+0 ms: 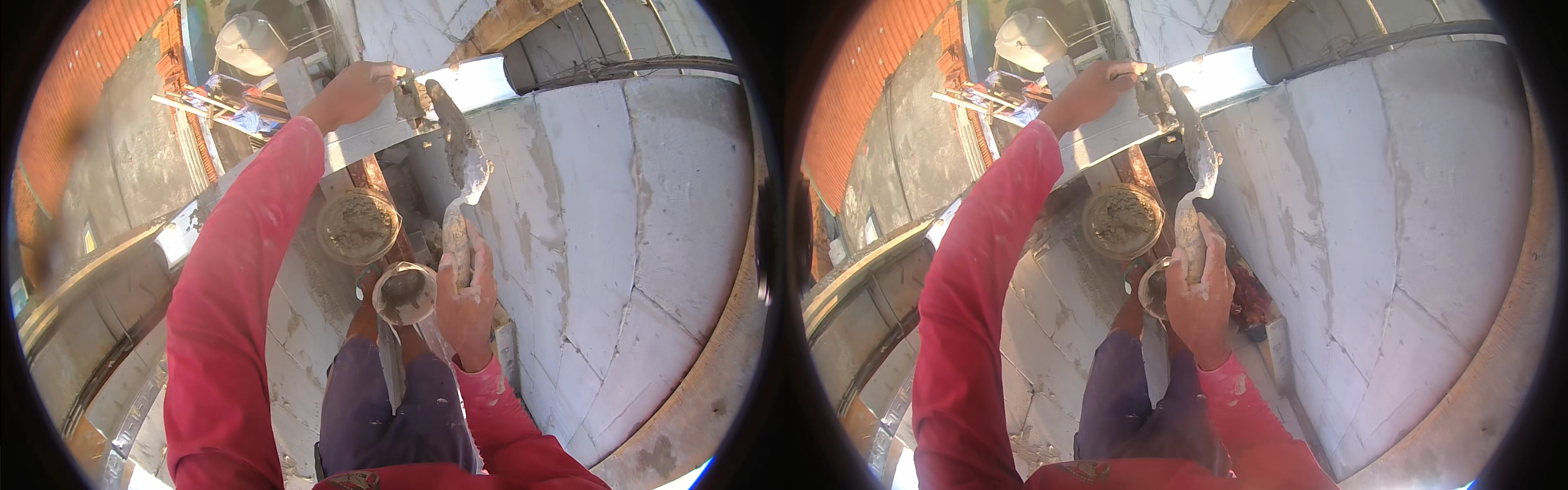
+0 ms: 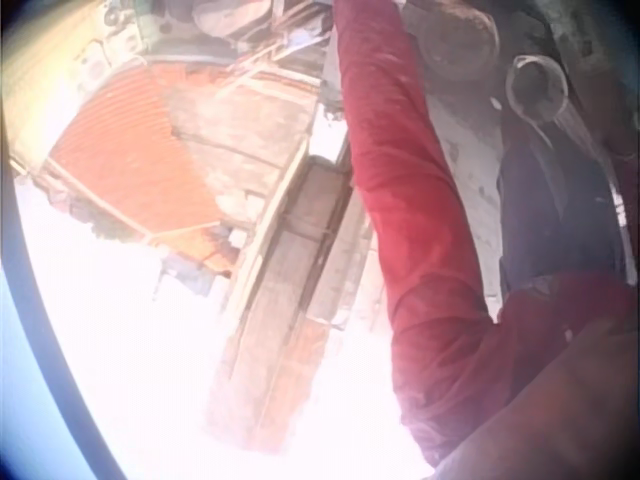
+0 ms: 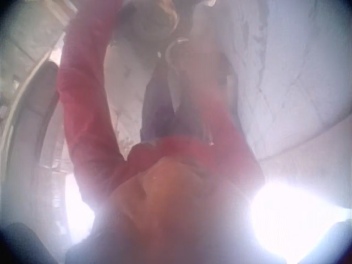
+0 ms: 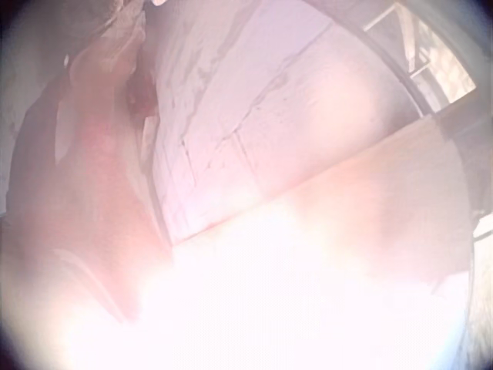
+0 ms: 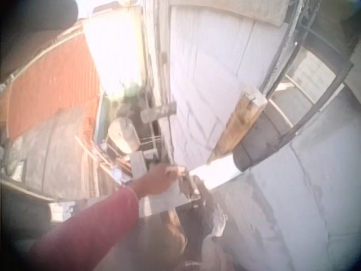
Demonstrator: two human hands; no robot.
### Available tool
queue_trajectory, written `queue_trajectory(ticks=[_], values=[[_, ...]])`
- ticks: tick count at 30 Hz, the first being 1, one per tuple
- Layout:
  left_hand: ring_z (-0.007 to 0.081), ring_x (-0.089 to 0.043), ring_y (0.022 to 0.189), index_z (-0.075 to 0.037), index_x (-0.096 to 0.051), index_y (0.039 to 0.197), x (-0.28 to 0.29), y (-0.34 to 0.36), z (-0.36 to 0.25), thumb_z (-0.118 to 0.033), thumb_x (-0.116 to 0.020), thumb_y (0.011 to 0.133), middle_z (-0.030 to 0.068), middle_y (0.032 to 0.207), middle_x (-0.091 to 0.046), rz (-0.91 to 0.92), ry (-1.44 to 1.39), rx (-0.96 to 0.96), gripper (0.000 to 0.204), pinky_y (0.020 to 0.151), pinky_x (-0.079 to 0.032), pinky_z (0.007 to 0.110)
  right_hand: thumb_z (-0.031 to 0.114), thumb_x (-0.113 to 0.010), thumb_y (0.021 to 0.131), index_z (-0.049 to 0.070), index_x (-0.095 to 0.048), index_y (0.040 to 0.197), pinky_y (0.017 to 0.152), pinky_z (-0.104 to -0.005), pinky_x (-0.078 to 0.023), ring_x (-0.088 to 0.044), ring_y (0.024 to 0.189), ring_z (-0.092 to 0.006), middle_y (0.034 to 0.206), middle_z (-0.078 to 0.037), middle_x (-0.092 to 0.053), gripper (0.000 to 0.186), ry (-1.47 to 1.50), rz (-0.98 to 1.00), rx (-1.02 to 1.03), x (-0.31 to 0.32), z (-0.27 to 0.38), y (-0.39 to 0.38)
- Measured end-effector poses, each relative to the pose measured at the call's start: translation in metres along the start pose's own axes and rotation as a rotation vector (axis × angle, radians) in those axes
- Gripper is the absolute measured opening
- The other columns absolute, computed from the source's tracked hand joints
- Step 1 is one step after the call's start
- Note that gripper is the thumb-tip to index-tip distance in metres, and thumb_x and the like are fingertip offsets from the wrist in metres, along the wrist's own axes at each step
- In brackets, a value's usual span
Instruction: The person scoops cement from a bucket using a trowel and applies it to a white wall, smoothing the surface. The person works on a narrow wooden plank, repeatedly transferring material and spreading it along the wall.
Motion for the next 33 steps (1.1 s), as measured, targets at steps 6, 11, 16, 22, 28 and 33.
queue_trajectory(ticks=[6, 11, 16, 22, 28, 33], values=[[0.028, -0.065, 0.118, -0.013, -0.066, 0.138, -0.001, -0.002, -0.003, -0.02, -0.05, 0.103, 0.0165, 0.127, -0.071, -0.115, -0.1, -0.104, 0.039, 0.104, -0.047, 0.038, 0.013, -0.058, 0.098, -0.006, -0.049, 0.143, 0.104, -0.048, -0.049, -0.062, 0.12, -0.0453, 0.132, -0.029, -0.062, 0.05, -0.12, 0.118, -0.032, 0.022, 0.027, 0.019], [0.0299, -0.068, 0.11, -0.015, -0.068, 0.136, -0.005, 0.007, 0.003, -0.017, -0.05, 0.103, 0.0186, 0.12, -0.072, -0.096, -0.121, -0.11, 0.038, 0.099, -0.049, 0.04, 0.014, -0.059, 0.098, -0.006, -0.051, 0.141, 0.103, -0.0471, -0.049, -0.063, 0.119, -0.0467, 0.129, -0.03, -0.064, 0.048, -0.152, 0.197, -0.079, 0.024, 0.027, 0.034], [0.0208, -0.062, 0.105, -0.01, -0.066, 0.137, -0.005, 0.014, 0.01, -0.014, -0.05, 0.104, 0.0134, 0.115, -0.069, -0.064, -0.139, -0.148, 0.037, 0.098, -0.045, 0.036, 0.014, -0.06, 0.097, -0.008, -0.051, 0.141, 0.102, -0.049, -0.05, -0.064, 0.118, -0.0456, 0.13, -0.029, -0.064, 0.05, -0.222, 0.16, 0.003, 0.035, 0.043, 0.042], [0.0224, -0.064, 0.12, -0.007, -0.065, 0.137, -0.008, 0.016, 0.014, -0.013, -0.05, 0.104, 0.0141, 0.13, -0.071, -0.005, -0.162, -0.088, 0.037, 0.107, -0.044, 0.034, 0.014, -0.062, 0.096, -0.005, -0.053, 0.141, 0.096, -0.0472, -0.052, -0.066, 0.113, -0.043, 0.128, -0.028, -0.065, 0.05, -0.372, 0.194, 0.121, 0.035, 0.04, 0.05], [0.0213, -0.064, 0.12, -0.007, -0.065, 0.138, -0.007, 0.015, 0.014, -0.014, -0.051, 0.104, 0.0128, 0.129, -0.071, 0.012, -0.171, -0.026, 0.037, 0.106, -0.045, 0.033, 0.014, -0.063, 0.095, -0.004, -0.056, 0.14, 0.089, -0.0489, -0.052, -0.067, 0.1, -0.0425, 0.109, -0.025, -0.069, 0.049, -0.449, 0.149, 0.202, 0.044, 0.057, 0.052], [0.0193, -0.064, 0.119, -0.008, -0.065, 0.138, -0.014, 0.014, 0.012, -0.013, -0.051, 0.104, 0.0119, 0.128, -0.072, 0.012, -0.169, -0.06, 0.037, 0.105, -0.045, 0.032, 0.013, -0.063, 0.095, -0.005, -0.056, 0.139, 0.085, -0.0496, -0.053, -0.067, 0.097, -0.0427, 0.105, -0.025, -0.069, 0.048, -0.462, 0.2, 0.166, 0.045, 0.046, 0.046]])
Point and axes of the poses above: each hand's wrist, its own y-axis towards the middle knuckle, its own x-axis out of the back of the hand, z = x × y, the point moved 6 cm from there along y, towards the middle knuckle
